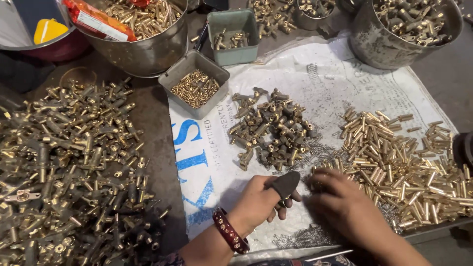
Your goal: The person sits at a workbench covered with piles of small brass fittings and cleans them one at a time, rubbing each part with a dark abrasive pad held in the left hand while picking parts with the right hand, then placing cleaned parts into a pile on the cloth. The person occasionally sweeps parts aside and continues cleaning more fittings.
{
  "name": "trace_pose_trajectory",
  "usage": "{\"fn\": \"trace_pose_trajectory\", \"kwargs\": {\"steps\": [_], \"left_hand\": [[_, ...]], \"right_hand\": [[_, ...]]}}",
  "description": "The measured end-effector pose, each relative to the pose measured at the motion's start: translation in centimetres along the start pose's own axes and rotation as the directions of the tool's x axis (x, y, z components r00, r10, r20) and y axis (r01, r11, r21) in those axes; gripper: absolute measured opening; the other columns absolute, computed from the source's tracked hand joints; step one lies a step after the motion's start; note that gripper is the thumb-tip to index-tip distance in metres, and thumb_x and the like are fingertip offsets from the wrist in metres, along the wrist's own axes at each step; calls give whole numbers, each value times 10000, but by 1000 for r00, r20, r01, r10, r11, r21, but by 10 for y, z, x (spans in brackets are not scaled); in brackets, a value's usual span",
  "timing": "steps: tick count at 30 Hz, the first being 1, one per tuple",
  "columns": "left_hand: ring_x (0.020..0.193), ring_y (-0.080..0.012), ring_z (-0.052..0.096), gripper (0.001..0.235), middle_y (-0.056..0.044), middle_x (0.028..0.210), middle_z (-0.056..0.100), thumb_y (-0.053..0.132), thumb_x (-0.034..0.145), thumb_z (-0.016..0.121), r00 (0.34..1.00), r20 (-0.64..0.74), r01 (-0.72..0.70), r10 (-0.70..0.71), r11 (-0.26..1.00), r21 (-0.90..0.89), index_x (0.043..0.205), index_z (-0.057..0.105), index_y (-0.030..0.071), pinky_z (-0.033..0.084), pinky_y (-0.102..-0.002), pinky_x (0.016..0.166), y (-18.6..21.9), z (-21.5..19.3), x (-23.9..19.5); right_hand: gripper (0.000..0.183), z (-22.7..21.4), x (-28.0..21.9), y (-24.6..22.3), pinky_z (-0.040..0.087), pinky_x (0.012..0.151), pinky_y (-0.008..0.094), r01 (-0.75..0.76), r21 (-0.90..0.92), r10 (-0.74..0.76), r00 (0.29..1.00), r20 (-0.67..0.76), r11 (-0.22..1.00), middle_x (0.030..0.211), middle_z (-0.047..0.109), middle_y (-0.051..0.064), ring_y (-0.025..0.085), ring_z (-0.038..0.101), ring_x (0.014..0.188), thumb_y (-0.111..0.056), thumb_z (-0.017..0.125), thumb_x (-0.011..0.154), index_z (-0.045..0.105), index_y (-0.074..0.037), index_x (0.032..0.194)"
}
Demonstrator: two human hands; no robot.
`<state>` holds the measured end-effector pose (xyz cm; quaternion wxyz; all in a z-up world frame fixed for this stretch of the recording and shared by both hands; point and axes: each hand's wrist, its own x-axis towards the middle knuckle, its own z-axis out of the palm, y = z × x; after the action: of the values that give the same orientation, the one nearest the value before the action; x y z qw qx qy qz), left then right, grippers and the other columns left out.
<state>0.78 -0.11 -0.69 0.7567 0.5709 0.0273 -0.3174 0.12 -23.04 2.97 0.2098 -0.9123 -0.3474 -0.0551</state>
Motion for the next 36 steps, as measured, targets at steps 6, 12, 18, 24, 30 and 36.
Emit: {"fn": "trace_pose_trajectory", "kwargs": {"steps": [6,12,18,24,30,36], "left_hand": [[558,-83,639,395,-53,772,678,330,1036,558,999,-54,-2,1,1000,-15,917,728,-7,399,-223,409,-13,-6,10],[570,-100,660,343,-51,838,710,267,1013,549,994,-112,-3,-9,994,-109,953,704,-33,428,-243,416,-22,-12,20],[618,-74,639,238,-39,886,735,200,990,587,962,-207,-178,178,984,20,1055,725,17,437,-218,456,-32,-18,26],[596,-77,640,263,-26,886,734,224,1003,565,955,-248,-179,160,982,-57,1050,714,13,424,-223,444,-22,-19,24],[599,-81,630,277,-49,902,727,211,1016,561,964,-237,-145,123,986,-78,1037,717,-17,451,-231,462,-23,-21,25],[602,-94,640,285,-64,927,727,194,991,552,969,-194,-167,151,984,-69,1064,713,-30,458,-241,460,-30,-22,28]], "right_hand": [[270,-10,-20,70,542,1043,385,-371,-15,365,920,-140,929,1364,657,35,264,611,1271,-180,748,765,782,-167,1032],[641,2,-21,38,384,1134,472,-592,-79,574,801,-168,802,1519,498,152,340,461,1405,-339,743,807,583,-70,1366],[923,32,16,-6,200,1186,517,-398,-185,399,916,-35,898,1576,261,286,445,229,1469,-473,708,802,345,71,1452],[1020,28,10,-44,149,1192,564,-233,-57,239,963,128,971,1638,93,338,486,78,1526,-495,719,831,238,123,1487],[699,3,-16,-21,354,1143,461,-372,229,322,919,228,900,1539,443,168,337,404,1447,-334,745,829,516,-76,1437],[368,8,-4,24,508,1048,401,-381,13,378,912,-160,924,1327,672,77,280,638,1226,-168,719,859,700,-108,1221]]}}
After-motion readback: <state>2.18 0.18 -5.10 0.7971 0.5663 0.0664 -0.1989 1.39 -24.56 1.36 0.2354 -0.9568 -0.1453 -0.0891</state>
